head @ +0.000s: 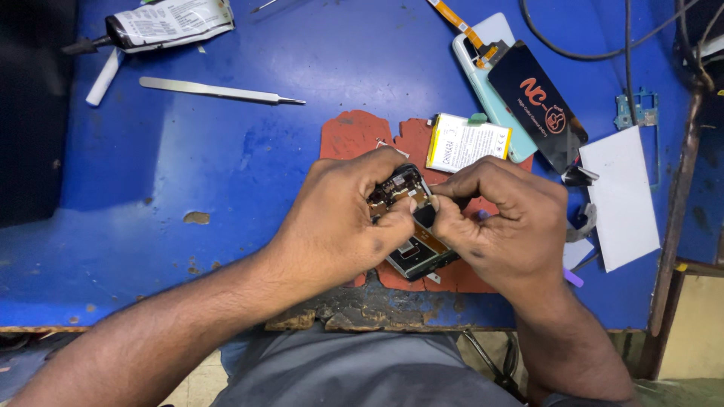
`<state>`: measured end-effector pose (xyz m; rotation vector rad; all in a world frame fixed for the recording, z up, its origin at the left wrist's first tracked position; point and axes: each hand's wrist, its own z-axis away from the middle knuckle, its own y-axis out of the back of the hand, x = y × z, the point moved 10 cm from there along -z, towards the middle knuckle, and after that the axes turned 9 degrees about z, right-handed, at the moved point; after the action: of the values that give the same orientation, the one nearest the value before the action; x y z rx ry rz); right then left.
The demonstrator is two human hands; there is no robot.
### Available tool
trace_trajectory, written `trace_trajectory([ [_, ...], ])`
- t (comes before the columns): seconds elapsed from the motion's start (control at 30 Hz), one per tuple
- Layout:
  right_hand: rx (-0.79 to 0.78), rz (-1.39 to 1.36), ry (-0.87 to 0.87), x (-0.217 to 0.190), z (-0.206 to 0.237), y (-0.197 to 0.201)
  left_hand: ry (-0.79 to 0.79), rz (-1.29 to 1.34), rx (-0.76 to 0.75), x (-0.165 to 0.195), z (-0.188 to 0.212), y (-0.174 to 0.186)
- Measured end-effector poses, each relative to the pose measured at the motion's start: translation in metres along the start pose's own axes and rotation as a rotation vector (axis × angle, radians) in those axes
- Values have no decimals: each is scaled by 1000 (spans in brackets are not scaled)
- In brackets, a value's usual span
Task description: The person cleans adhesive residue from the inside of a disassembled phone housing, scrubbing it with a toothbrush and peeling off leftover material by hand. They then align the internal components and flex cables into the housing and press them into place to reassemble the phone.
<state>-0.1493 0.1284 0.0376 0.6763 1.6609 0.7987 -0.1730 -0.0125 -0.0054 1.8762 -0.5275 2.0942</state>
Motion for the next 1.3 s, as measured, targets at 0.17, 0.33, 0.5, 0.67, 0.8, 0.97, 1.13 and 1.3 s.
trace_trajectory([
  [0.17, 2, 17, 4, -2, 0, 1, -51, -64, 3, 2, 0, -1],
  [0.33, -19, 37, -25, 0, -1, 0, -84, -61, 9, 6, 1, -2],
  [0.5, -22, -7, -33, 0, -1, 4, -39, -44, -4, 4, 0, -3],
  [0.67, 2, -24, 9, -4, -1, 7, 3, -22, -9, 0, 0, -4],
  [0.8, 23, -8, 18, -5, -1, 7, -20, -29, -4, 2, 1, -4],
  [0.97, 73, 40, 30, -11, 1, 8, -46, -35, 3, 4, 2, -5],
  [1.13, 59, 20, 68, -16, -1, 9, -59, -35, 7, 5, 2, -3],
  [1.3, -3, -80, 19, -5, -3, 4, -77, -25, 22, 7, 3, 1],
])
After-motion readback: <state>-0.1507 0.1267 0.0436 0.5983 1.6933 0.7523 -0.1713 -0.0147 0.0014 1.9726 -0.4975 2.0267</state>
